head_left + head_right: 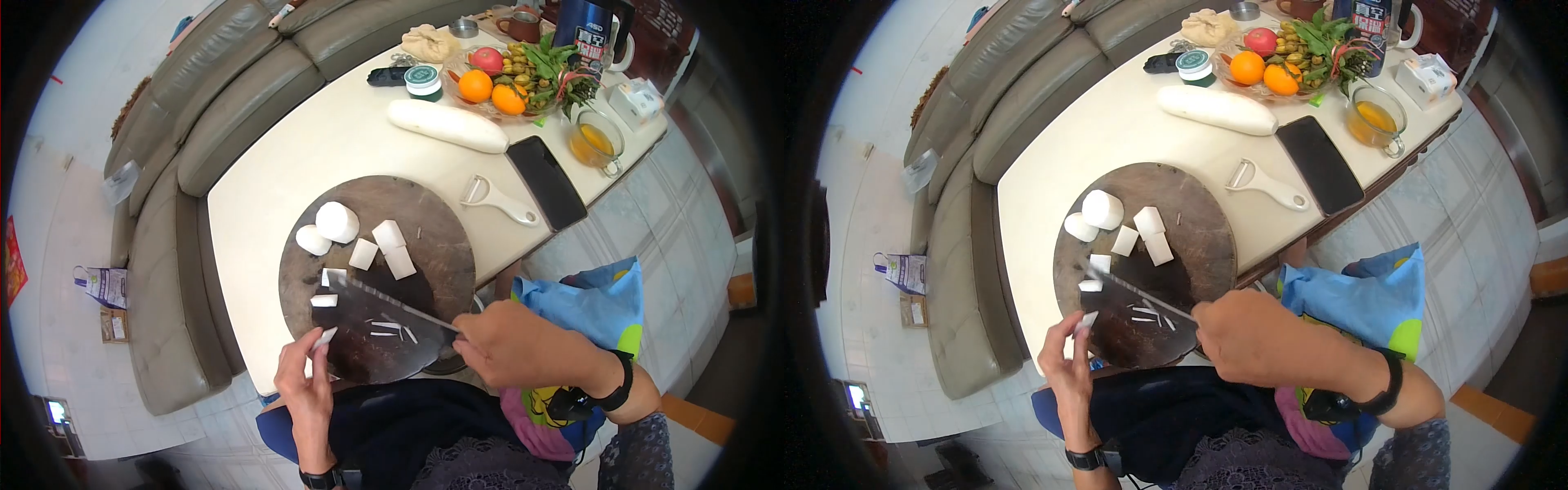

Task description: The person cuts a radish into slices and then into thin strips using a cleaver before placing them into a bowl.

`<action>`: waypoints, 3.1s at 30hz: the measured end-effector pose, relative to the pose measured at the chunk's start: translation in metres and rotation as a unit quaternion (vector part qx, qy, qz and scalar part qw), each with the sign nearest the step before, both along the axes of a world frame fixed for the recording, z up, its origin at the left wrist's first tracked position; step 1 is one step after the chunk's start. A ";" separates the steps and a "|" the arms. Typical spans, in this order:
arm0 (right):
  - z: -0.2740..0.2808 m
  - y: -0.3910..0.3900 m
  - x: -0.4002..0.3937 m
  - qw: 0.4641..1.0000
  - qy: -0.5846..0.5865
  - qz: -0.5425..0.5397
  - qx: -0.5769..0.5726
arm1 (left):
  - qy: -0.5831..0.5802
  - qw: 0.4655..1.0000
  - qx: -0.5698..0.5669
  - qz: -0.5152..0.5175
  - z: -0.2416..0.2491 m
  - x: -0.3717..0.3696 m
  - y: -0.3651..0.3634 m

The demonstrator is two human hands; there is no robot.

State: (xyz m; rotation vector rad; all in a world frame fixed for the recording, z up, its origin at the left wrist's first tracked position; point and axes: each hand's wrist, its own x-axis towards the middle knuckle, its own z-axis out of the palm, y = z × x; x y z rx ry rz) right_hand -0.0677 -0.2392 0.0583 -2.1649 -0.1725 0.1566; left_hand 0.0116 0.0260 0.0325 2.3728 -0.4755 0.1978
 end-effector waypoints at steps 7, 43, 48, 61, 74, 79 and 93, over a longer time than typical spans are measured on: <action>-0.001 0.019 -0.009 0.985 0.000 0.141 -0.103 | -0.065 0.996 0.022 0.056 -0.006 -0.024 0.030; 0.008 0.030 -0.004 0.960 -0.062 0.149 -0.230 | -0.123 0.953 0.139 -0.240 -0.033 -0.016 -0.005; 0.010 0.035 -0.009 0.958 -0.063 0.168 -0.225 | -0.123 0.950 0.140 -0.250 -0.038 -0.017 -0.003; 0.007 0.044 0.009 0.954 -0.037 0.182 -0.234 | -0.097 0.941 0.172 -0.276 -0.038 -0.019 0.004; 0.007 0.047 0.005 0.954 0.011 0.185 -0.237 | -0.089 0.945 0.142 -0.281 -0.038 -0.016 0.005; 0.008 0.053 0.015 0.960 0.017 0.188 -0.204 | -0.102 0.946 0.129 -0.278 -0.037 -0.015 0.002; 0.006 0.056 0.004 0.953 0.081 0.188 -0.224 | -0.099 0.947 0.125 -0.278 -0.038 -0.017 0.003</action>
